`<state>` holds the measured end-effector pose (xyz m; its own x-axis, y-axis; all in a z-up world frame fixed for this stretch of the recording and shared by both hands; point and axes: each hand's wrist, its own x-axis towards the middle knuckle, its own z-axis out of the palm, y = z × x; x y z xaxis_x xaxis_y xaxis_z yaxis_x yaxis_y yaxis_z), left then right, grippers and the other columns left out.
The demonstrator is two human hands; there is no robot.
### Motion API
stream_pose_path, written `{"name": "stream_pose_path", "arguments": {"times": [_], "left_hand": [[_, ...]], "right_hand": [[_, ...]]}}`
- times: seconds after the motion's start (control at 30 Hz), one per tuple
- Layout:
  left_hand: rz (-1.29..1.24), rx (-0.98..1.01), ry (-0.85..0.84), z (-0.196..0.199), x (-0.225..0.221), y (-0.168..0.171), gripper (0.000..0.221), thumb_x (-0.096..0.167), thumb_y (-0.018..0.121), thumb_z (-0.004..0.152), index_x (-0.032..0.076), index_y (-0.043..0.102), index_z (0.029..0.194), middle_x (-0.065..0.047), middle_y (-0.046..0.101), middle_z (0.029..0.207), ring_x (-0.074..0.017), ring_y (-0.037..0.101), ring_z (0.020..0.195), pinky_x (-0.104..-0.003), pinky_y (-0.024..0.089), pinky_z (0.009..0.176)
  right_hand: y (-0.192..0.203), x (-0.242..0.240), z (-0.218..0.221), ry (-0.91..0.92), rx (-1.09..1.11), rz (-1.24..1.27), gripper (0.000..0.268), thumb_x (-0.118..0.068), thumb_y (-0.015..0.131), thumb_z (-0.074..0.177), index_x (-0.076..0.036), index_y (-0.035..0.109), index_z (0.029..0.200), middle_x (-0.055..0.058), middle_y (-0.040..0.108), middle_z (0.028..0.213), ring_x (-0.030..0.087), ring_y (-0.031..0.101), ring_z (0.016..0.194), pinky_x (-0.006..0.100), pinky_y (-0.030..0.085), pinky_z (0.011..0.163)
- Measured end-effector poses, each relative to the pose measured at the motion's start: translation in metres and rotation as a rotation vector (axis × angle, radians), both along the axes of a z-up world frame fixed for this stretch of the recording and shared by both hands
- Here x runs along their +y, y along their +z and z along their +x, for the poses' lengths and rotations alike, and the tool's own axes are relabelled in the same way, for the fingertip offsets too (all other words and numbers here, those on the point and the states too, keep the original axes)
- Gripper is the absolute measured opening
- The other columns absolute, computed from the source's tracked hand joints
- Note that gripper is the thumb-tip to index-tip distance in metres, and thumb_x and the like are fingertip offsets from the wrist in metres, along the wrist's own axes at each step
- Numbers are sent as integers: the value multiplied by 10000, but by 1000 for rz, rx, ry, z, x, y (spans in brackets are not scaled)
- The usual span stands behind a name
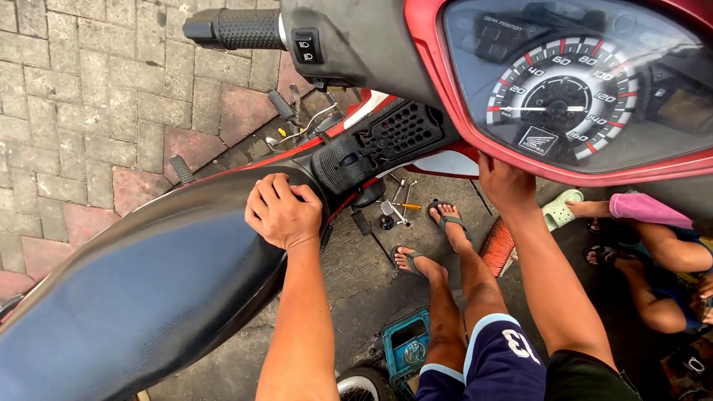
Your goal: Repairing a motorcycle by removing fairing screws and working on internal components under the seat using a screwdriver and wrench.
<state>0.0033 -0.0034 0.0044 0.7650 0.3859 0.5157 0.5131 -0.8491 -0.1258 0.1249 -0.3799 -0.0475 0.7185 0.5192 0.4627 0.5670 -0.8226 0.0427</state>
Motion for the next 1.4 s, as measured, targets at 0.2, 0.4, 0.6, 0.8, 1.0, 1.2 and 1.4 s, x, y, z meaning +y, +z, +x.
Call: {"name": "stream_pose_path", "arguments": {"times": [0.2,0.4,0.6,0.8,1.0,1.2,1.4], "left_hand": [[6,-14,-3,2,-1,1,145,183,560,781,219,631,903,38,629,974,-198,622,1000,-365,450,913],[2,-13,9,3,-2,5,130,173,553,788,215,627,886,41,636,973,-193,622,1000,-361,451,921],[-28,-23,5,3,-3,6,139,179,546,799,216,633,901,41,624,974,-196,618,1004,-367,450,919],[5,-20,-13,5,-1,8,124,187,546,827,212,629,915,38,618,976,-201,621,994,-372,458,906],[0,-33,-10,5,-2,7,143,178,531,824,212,646,903,36,639,984,-194,628,999,-363,454,918],[-35,-46,-7,4,-4,8,145,157,526,830,192,651,892,27,645,992,-198,630,1012,-368,452,935],[-36,-44,-12,6,-4,7,163,160,518,832,196,660,904,29,648,1005,-199,627,1024,-379,437,944]], "right_hand": [[22,9,-20,-143,4,20,272,-329,820,976,-92,750,1090,70,565,854,296,677,765,367,580,703],[41,83,-95,-29,604,375,195,13,673,985,181,595,1043,248,613,812,454,678,825,455,528,863],[-180,151,-181,-317,1244,661,306,-111,826,840,-24,703,1106,160,704,1035,369,732,960,368,635,791],[-232,202,-193,-408,952,733,323,-120,796,864,-10,586,1084,158,601,931,402,690,894,482,580,736],[-256,217,-199,-373,713,772,217,-46,699,774,-66,561,940,155,519,851,426,615,831,488,519,682],[-240,194,-179,-234,902,682,156,-69,695,758,-64,579,862,182,565,764,418,633,761,478,511,646],[-226,192,-173,-197,1070,631,128,-80,687,799,-29,596,874,245,610,750,466,652,774,518,518,651]]}}
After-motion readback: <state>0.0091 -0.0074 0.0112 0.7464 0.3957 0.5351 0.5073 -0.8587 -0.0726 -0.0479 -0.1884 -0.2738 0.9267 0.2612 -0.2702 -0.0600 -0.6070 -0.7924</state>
